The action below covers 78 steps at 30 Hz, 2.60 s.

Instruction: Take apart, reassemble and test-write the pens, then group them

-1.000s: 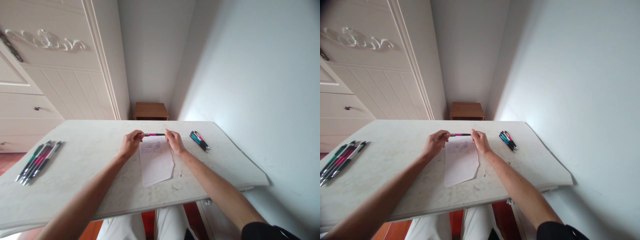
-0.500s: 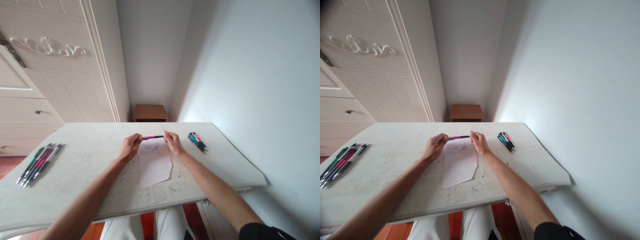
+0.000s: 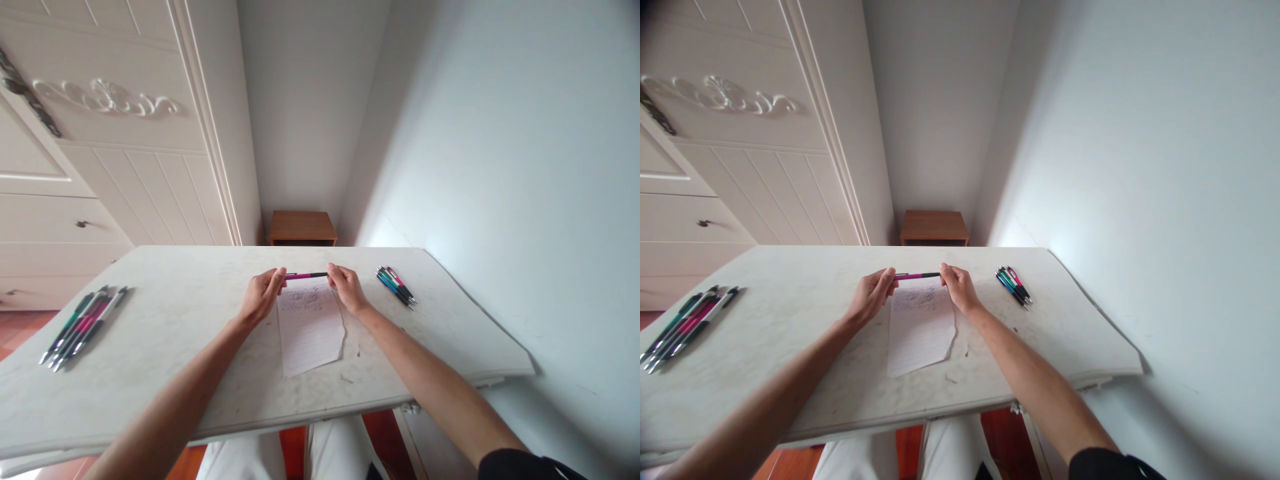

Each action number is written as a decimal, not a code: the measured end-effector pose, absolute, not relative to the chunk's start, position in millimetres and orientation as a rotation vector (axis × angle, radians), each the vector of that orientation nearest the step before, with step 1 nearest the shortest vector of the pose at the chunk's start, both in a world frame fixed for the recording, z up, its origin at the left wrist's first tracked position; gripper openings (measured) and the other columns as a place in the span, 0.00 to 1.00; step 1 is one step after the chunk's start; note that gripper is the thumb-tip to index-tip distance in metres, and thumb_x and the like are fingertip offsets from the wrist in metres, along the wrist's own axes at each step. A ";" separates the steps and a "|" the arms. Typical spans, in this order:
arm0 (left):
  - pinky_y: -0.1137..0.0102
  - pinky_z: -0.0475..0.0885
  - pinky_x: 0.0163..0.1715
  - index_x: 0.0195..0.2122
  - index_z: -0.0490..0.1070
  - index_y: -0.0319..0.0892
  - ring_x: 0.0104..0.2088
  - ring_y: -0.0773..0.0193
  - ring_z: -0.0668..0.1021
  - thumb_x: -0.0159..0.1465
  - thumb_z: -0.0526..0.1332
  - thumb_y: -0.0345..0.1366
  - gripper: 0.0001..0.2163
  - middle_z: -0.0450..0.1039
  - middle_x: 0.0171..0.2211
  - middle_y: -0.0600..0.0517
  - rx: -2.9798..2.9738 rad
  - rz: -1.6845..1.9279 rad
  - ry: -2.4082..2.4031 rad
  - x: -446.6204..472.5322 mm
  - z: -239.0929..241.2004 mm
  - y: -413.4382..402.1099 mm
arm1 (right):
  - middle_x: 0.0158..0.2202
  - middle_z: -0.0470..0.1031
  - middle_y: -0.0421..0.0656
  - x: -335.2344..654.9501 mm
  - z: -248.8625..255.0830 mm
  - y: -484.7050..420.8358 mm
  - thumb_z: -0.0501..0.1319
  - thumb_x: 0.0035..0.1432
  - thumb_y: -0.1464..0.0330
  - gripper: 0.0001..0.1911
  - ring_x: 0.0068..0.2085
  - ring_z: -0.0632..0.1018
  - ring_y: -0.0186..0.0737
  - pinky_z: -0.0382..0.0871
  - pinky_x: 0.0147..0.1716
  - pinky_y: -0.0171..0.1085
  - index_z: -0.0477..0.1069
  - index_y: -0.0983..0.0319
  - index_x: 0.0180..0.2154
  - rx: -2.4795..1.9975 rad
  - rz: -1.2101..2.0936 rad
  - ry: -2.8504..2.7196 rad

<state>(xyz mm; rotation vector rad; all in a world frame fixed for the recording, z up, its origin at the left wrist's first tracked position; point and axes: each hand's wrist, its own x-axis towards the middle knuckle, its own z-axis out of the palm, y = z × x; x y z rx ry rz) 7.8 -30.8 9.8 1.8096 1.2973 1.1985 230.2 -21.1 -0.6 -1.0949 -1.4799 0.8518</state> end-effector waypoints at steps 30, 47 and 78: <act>0.74 0.65 0.21 0.37 0.72 0.42 0.19 0.70 0.69 0.59 0.63 0.48 0.14 0.72 0.26 0.55 1.909 1.287 1.356 3.9 4.2 -18.6 | 0.15 0.55 0.35 232.8 -2.0 -13.7 0.57 0.59 0.46 0.29 0.20 0.58 0.31 0.51 0.22 0.35 0.59 0.59 0.17 -1.107 0.925 -1.371; 0.75 0.60 0.18 0.48 0.70 0.43 0.17 0.74 0.63 0.57 0.65 0.50 0.22 0.73 0.34 0.53 1.894 1.285 1.307 2.3 3.6 -18.1 | 0.16 0.57 0.36 233.9 -7.9 -8.9 0.57 0.57 0.45 0.28 0.19 0.59 0.31 0.51 0.21 0.35 0.61 0.59 0.18 -1.120 0.937 -1.354; 0.74 0.61 0.20 0.26 0.68 0.42 0.16 0.68 0.68 0.65 0.53 0.45 0.15 0.63 0.13 0.57 1.882 1.267 1.484 -2.6 10.8 -17.0 | 0.38 0.78 0.44 269.9 -5.6 6.3 0.60 0.58 0.73 0.10 0.37 0.76 0.38 0.69 0.43 0.37 0.79 0.61 0.38 -1.282 0.335 -1.879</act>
